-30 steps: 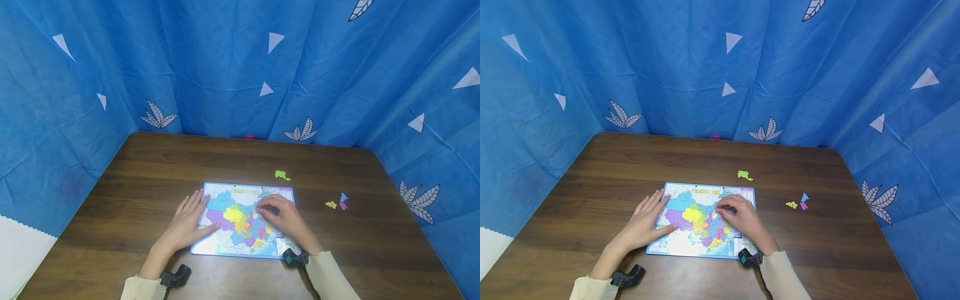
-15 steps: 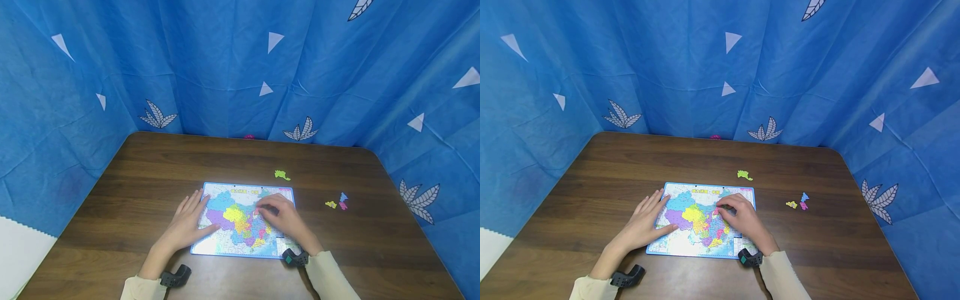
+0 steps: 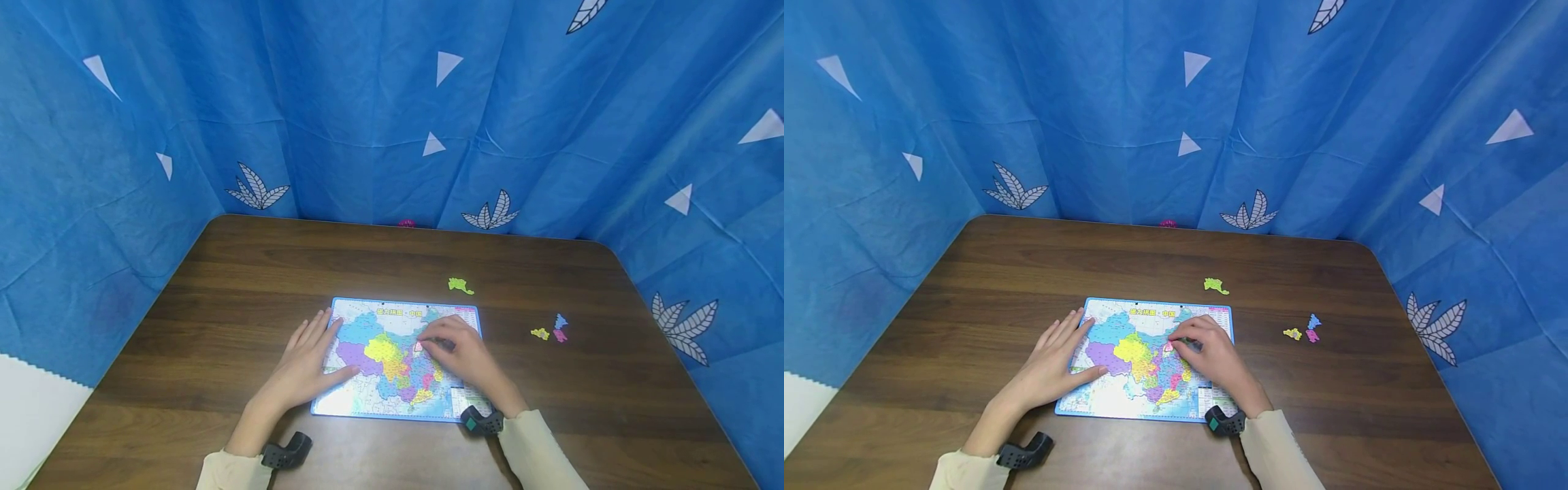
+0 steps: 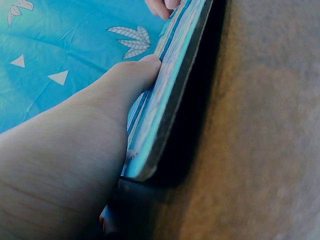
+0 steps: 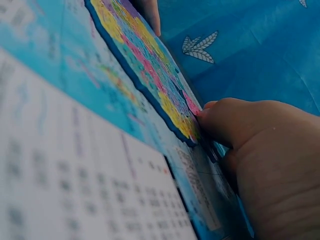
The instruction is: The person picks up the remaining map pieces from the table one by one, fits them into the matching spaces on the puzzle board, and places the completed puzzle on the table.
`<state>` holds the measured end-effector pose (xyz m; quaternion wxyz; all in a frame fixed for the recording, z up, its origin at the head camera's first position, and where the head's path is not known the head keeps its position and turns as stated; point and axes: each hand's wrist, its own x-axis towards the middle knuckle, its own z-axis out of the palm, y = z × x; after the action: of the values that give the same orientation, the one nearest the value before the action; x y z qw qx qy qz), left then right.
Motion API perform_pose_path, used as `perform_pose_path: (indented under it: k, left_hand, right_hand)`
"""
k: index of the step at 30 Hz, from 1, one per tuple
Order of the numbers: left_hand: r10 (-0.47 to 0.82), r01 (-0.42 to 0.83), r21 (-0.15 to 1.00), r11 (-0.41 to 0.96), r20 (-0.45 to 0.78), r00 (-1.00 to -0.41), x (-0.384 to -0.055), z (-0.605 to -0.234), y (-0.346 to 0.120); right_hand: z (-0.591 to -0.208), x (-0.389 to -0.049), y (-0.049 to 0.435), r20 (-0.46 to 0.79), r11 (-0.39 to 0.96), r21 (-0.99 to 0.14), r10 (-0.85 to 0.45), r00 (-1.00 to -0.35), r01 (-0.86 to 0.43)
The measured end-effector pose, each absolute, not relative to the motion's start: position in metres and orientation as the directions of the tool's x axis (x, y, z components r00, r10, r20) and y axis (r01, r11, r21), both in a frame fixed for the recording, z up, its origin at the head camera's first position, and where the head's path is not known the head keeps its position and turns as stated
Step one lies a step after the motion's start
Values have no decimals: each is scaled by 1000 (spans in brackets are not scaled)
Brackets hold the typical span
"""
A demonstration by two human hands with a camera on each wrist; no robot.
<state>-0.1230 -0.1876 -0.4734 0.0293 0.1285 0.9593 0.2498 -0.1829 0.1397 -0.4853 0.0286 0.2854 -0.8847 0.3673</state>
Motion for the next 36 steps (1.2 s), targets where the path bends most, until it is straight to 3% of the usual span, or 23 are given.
perform_pose_path:
  k: [36]
  left_hand:
    - [264,239,489,839,19,-964,-122,-474,-187]
  right_hand:
    - [-487,-182,142,231,556,-630,-532,-814,-542]
